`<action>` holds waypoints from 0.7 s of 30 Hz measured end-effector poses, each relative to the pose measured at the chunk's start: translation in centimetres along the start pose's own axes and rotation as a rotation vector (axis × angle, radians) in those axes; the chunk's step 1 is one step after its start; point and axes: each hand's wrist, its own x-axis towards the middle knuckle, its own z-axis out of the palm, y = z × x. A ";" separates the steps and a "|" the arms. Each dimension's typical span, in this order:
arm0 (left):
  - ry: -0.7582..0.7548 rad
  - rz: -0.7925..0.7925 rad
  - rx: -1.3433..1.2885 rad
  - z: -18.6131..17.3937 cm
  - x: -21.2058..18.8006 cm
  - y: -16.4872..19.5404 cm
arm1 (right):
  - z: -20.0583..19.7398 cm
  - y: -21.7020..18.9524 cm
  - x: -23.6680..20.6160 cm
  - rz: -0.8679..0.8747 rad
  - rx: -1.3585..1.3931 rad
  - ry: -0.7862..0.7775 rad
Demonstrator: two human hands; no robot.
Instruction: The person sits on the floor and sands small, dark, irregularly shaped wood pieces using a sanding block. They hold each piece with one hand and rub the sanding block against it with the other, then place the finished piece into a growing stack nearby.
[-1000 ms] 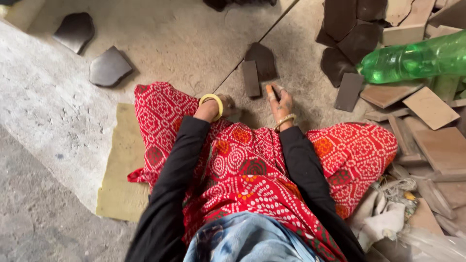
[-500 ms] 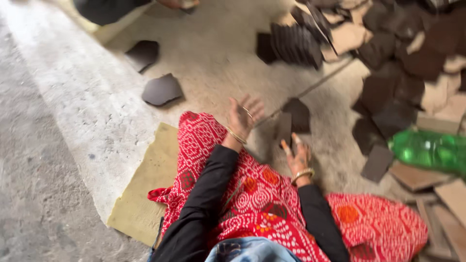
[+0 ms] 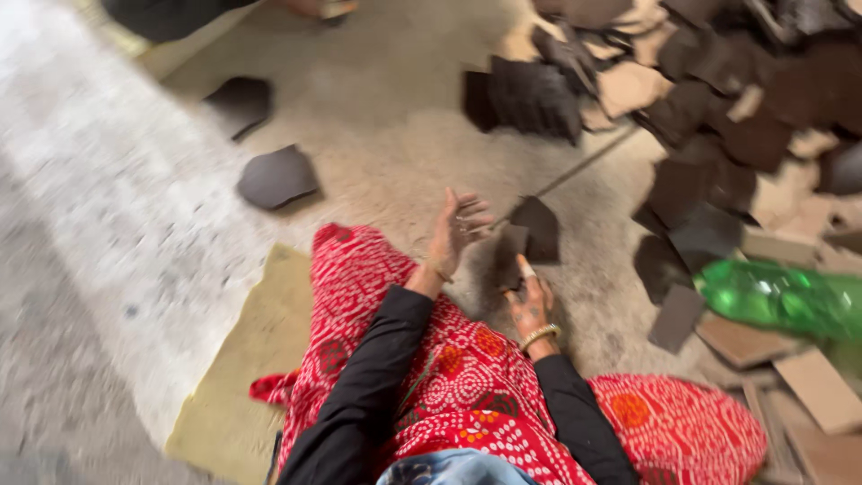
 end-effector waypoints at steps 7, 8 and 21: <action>-0.073 0.479 1.358 -1.9 -0.4 -1.5 | 1.7 0.1 -0.3 0.247 0.632 -0.062; -0.129 0.257 1.313 -2.3 -0.4 -1.8 | 1.8 -0.1 -0.3 0.238 0.658 -0.085; 0.080 -0.266 0.162 -2.1 -1.6 0.8 | -2.2 -2.3 0.3 0.353 1.325 -0.087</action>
